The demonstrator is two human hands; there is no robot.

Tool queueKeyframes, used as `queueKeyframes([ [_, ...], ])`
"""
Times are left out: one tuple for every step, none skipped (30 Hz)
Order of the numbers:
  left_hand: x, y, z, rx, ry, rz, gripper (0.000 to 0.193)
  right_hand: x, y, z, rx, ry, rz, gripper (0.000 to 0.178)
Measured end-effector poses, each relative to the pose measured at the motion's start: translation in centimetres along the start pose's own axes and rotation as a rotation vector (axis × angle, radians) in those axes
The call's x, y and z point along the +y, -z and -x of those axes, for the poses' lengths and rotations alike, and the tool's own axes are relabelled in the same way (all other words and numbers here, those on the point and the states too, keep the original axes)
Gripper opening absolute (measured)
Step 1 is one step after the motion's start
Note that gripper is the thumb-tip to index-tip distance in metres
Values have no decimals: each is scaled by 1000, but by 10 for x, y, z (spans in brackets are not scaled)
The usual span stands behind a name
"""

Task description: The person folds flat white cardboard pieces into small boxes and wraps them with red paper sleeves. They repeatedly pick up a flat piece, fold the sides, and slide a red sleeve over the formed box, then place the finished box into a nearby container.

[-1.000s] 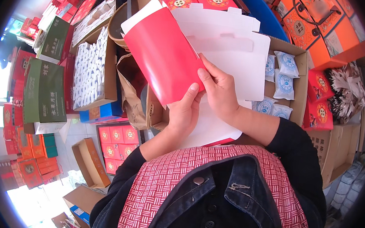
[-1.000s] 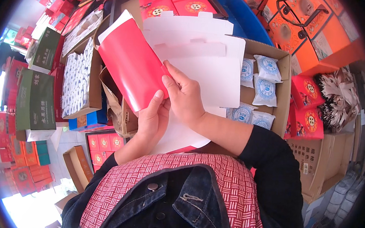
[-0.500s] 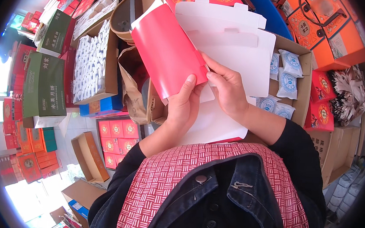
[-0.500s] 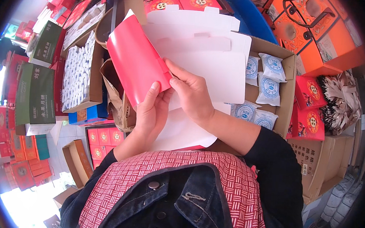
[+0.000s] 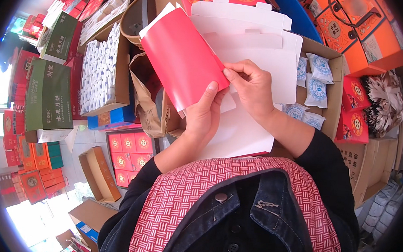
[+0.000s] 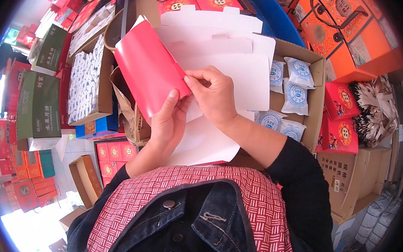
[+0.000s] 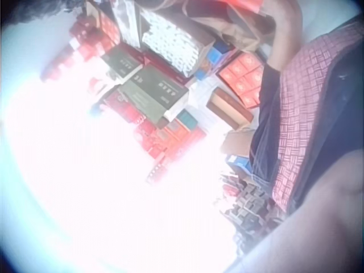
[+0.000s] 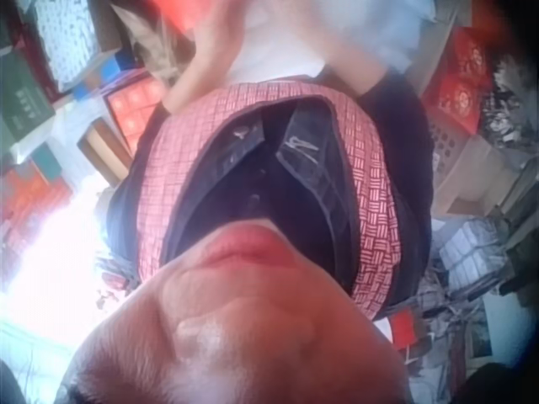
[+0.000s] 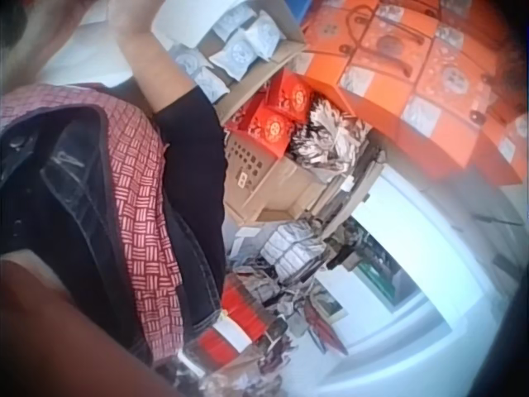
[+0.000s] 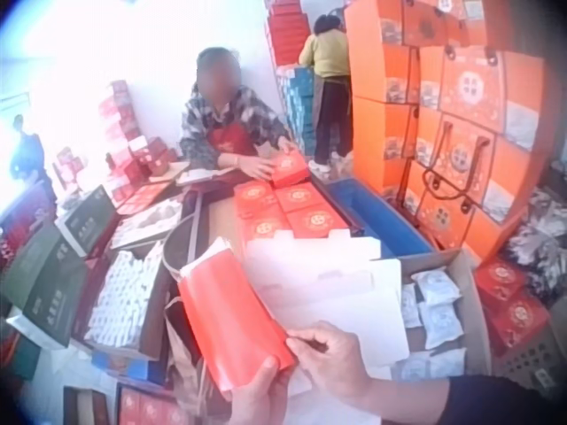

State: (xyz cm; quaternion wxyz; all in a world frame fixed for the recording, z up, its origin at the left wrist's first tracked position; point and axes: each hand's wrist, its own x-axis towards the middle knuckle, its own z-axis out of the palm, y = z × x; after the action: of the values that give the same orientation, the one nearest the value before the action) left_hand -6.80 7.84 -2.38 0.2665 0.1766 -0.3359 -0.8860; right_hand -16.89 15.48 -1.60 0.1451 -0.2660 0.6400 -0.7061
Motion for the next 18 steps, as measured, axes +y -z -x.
queueKeyframes([
  [-1, 1, 0, -2, 10, -5, 34, 0, 0, -1, -1, 10, 8, 11],
  [-1, 2, 0, -1, 16, 9, 35, 0, 0, -1, -1, 19, 16, 11],
  [-1, 2, 0, 0, 23, 22, 37, -1, 0, -2, -5, -3, 13, 10],
  [-1, 3, -1, 1, 30, 37, 38, -1, 0, -2, -8, -25, 13, 10],
  [-1, 1, 0, 0, 25, 26, 38, -1, 1, -2, -10, -47, 13, 10],
  [-1, -1, 2, -1, 19, 16, 38, -2, 2, -2, -25, -39, 16, 10],
  [-1, -3, 3, 0, 12, 4, 38, -5, 2, 0, -41, -32, 17, 11],
  [-1, -2, 3, 2, 16, 5, 38, -6, 3, 1, -58, -25, 18, 11],
  [-2, 0, 1, 4, 20, 6, 37, -5, 5, 1, -59, -88, -68, 13],
  [-2, 2, 0, 3, 25, 7, 37, -3, 7, -2, -58, -151, -154, 15],
  [-1, 1, 0, -5, 34, 23, 36, -1, 9, -2, -58, -213, -239, 16],
  [2, -1, 2, -14, 43, 40, 35, 1, 11, -1, -83, -197, -213, 18],
  [3, -2, 3, -22, 51, 57, 35, 3, 13, 2, -110, -180, -186, 19],
  [5, -2, 2, -33, 55, 52, 34, 5, 15, 4, -137, -164, -159, 21],
  [6, -2, 1, -44, 60, 48, 33, 7, 16, 4, -142, -109, -131, 21],
  [7, -1, 1, -55, 65, 42, 32, 8, 17, 6, -147, -56, -103, 22],
  [7, -2, 1, -46, 62, 38, 31, 8, 17, 7, -152, -2, -76, 22],
  [6, -2, 2, -39, 58, 34, 31, 7, 17, 7, -146, 40, 30, 22],
])
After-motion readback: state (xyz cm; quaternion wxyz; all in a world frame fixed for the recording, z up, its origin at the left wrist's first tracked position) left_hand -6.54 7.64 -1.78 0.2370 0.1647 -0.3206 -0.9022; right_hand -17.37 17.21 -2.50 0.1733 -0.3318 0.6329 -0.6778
